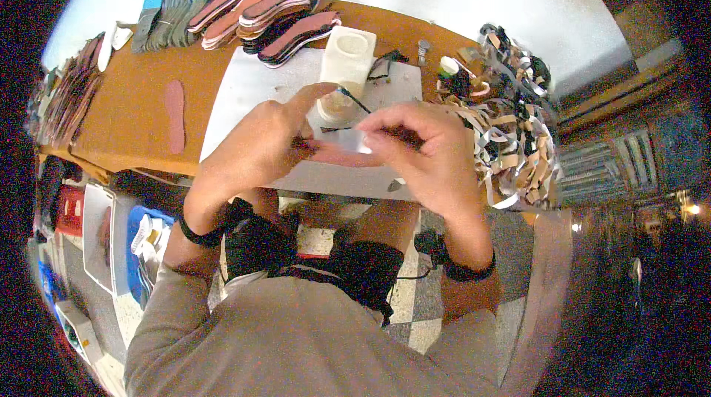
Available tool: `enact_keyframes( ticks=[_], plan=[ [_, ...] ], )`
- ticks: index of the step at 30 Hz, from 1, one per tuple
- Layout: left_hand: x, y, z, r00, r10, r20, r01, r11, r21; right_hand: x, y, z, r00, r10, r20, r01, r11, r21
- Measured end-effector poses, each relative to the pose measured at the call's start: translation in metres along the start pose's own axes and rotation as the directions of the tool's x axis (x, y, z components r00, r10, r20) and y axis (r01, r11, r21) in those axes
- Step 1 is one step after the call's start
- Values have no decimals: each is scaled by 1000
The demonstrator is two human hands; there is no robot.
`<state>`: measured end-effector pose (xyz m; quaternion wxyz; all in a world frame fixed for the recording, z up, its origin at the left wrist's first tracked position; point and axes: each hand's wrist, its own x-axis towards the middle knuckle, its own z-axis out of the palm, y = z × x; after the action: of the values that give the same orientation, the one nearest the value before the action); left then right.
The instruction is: Applying glue to shoe insoles and attaching decorative or structural straps.
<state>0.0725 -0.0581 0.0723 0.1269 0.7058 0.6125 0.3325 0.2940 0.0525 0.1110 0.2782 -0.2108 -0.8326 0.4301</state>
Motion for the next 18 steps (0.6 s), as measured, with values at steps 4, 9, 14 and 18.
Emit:
enact_keyframes(
  ticks=[4, 9, 14, 18],
  plan=[
    [-18, -22, -9, 992, -129, 7, 129, 990, 53, -6, 14, -28, 960, 60, -272, -6, 980, 197],
    [-59, -38, -30, 944, -330, 6, 325, 926, -191, -3, 65, -61, 961, 101, -258, -145, 977, -159],
    [-99, -51, -28, 935, -341, -95, 318, 927, -198, 20, 139, -64, 974, 86, -208, -151, 933, -327],
    [-104, -47, -26, 910, -404, -90, 371, 892, -258, 55, 186, -52, 931, -109, -350, -132, 790, -599]
  ],
)
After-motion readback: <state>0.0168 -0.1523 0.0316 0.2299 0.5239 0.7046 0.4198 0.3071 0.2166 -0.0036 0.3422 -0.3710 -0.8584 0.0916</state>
